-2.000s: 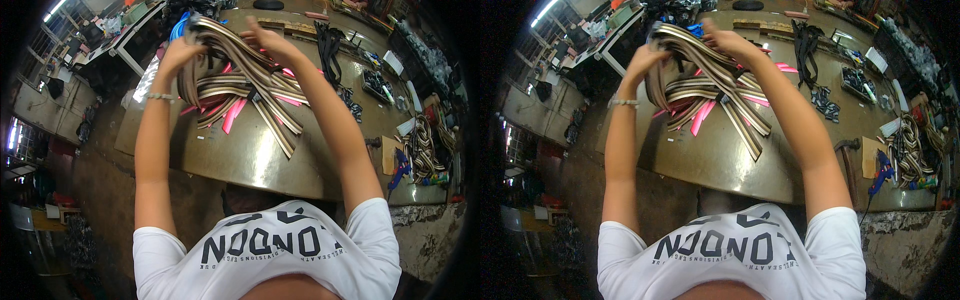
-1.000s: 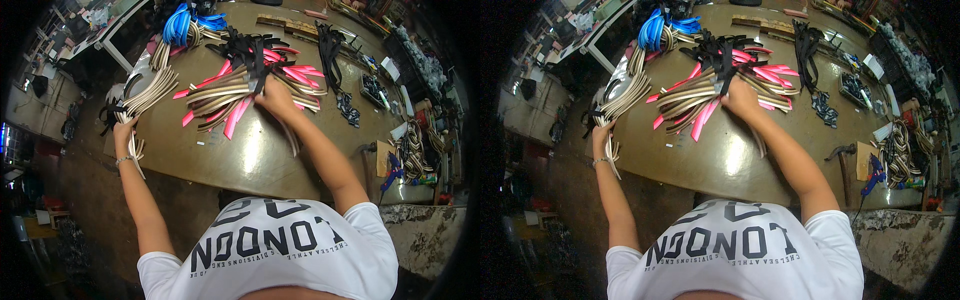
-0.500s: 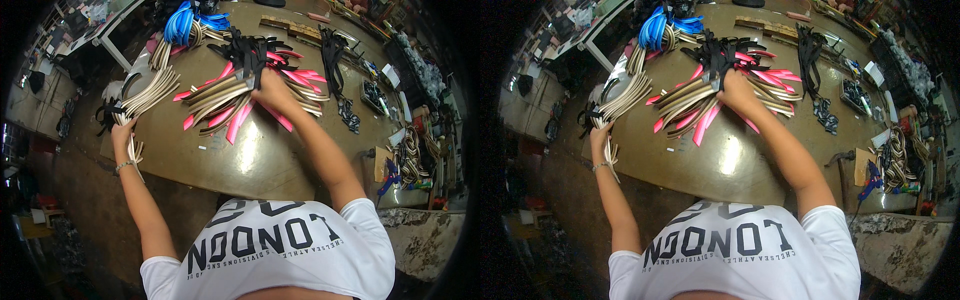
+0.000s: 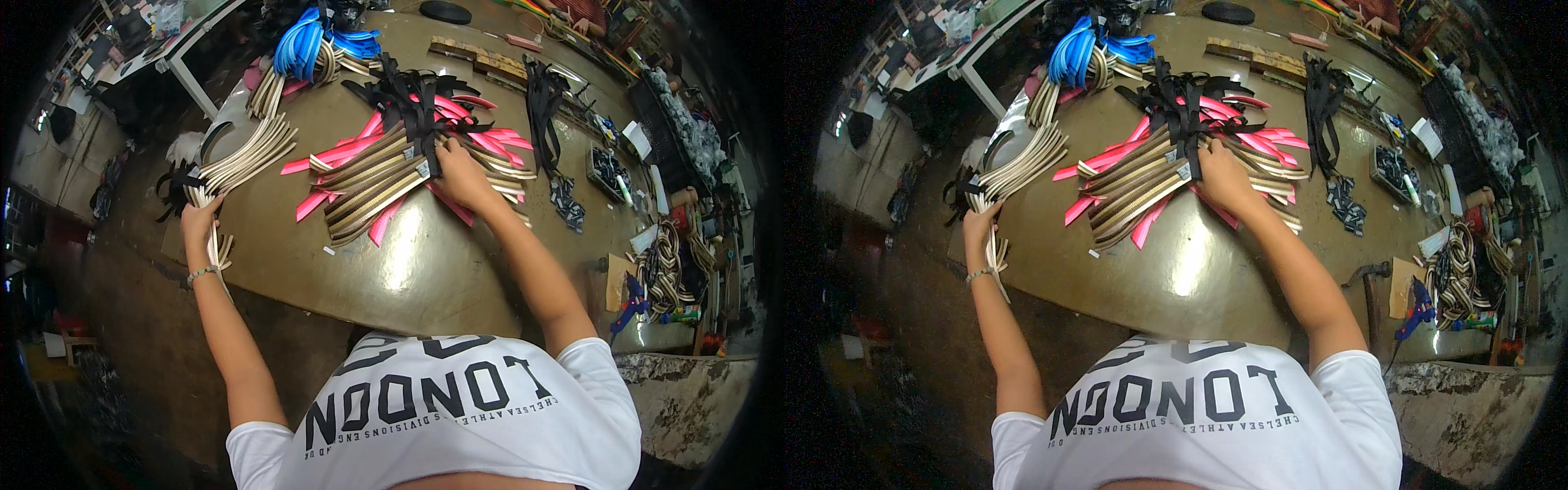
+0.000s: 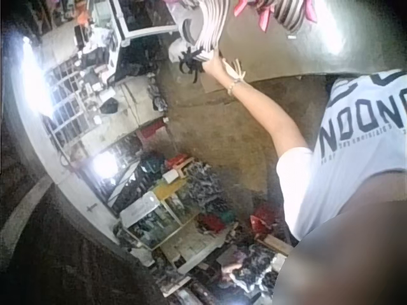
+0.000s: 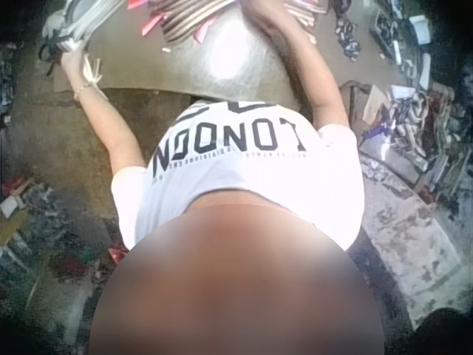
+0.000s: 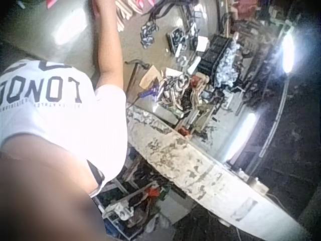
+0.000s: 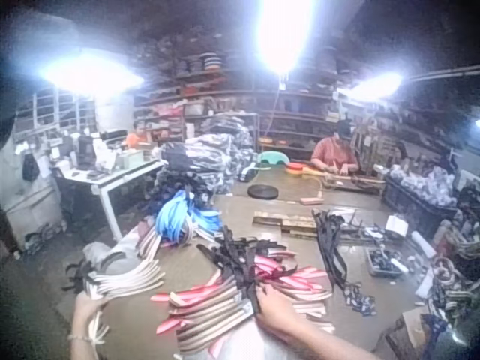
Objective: The person attaches a black fabric tab to a zipper using a hot glue gun, then sorts and bundles multiple zippers by color. They use a rubber band to secure a bundle of pink zippers and later cut a rubber band from a bundle of beige zippers with scissors.
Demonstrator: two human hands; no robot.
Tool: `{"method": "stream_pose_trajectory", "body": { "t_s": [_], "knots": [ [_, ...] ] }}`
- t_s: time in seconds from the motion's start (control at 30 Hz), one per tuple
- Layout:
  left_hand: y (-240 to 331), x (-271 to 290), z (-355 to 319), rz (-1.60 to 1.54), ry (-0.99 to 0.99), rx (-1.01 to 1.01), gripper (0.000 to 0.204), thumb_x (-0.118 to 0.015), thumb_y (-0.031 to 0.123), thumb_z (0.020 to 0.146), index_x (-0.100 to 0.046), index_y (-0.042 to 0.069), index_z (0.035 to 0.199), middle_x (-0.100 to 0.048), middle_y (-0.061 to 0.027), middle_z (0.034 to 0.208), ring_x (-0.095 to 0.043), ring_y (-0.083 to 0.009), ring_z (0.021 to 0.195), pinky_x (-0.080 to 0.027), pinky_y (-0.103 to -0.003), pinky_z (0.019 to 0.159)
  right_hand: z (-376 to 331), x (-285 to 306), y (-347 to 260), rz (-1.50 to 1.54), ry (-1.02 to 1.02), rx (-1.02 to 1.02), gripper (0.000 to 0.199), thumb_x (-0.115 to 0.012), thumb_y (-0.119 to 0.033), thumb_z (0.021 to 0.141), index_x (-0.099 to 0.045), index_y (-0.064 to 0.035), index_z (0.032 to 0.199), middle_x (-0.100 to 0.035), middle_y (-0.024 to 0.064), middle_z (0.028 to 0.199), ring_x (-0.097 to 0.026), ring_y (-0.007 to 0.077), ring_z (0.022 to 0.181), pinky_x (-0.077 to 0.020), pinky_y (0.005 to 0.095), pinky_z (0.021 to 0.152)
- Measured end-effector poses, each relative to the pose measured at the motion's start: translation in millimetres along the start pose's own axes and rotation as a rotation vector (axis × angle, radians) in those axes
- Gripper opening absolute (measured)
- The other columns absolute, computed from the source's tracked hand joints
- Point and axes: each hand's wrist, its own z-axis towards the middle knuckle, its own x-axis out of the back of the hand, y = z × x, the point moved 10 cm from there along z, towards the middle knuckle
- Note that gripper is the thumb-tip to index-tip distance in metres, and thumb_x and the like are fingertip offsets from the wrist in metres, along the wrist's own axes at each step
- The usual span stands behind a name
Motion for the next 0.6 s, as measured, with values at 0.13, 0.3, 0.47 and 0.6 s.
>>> {"method": "stream_pose_trajectory", "body": {
  "t_s": [0.13, 0.3, 0.47, 0.6],
  "knots": [
    [-2.4, 2.1, 3.2, 0.096, 0.019, -0.006, 0.07, -0.082, 0.031, 0.068, -0.048, -0.019, 0.103, -0.054, -0.0079, 0.059, -0.051, -0.013, 0.045, -0.042, -0.029, 0.041, 0.5, 12.6, -19.8, -0.205, 0.103, 0.171, 0.034, -0.067, -0.013, 0.073, -0.053, 0.0032, 0.1, -0.056, 0.0211, 0.098, -0.055, 0.0405, 0.098, -0.0463, 0.0483, 0.082],
    [-9.8, 3.8, 9.2, 0.092, 0.035, 0.008, 0.069, -0.083, 0.034, 0.067, -0.05, -0.016, 0.1, -0.054, -0.0072, 0.059, -0.051, -0.0135, 0.044, -0.042, -0.028, 0.043, 46.0, 47.2, -30.1, 0.026, -0.075, 0.161, 0.026, -0.065, -0.014, 0.077, -0.051, 0.0022, 0.094, -0.061, 0.0252, 0.09, -0.061, 0.0374, 0.088, -0.048, 0.0449, 0.077],
    [-8.8, 3.3, 9.9, 0.078, 0.03, -0.009, 0.06, -0.083, 0.032, 0.067, -0.054, -0.011, 0.098, -0.056, -0.008, 0.061, -0.052, -0.0135, 0.046, -0.043, -0.029, 0.043, 104.8, 115.6, -46.8, 0.023, -0.051, 0.291, 0.031, -0.065, -0.02, 0.082, -0.053, -0.0001, 0.104, -0.062, 0.0229, 0.094, -0.06, 0.0382, 0.089, -0.0468, 0.0426, 0.078],
    [-3.9, -0.6, 6.1, 0.029, -0.004, -0.036, 0.045, -0.082, 0.028, 0.068, -0.059, -0.005, 0.088, -0.057, -0.0072, 0.063, -0.052, -0.0137, 0.046, -0.044, -0.029, 0.043, 103.9, 125.2, -16.3, 0.114, 0.031, 0.142, 0.045, -0.071, -0.028, 0.079, -0.053, -0.0014, 0.11, -0.063, 0.0229, 0.098, -0.06, 0.0388, 0.094, -0.0476, 0.0426, 0.082]
  ]
}}
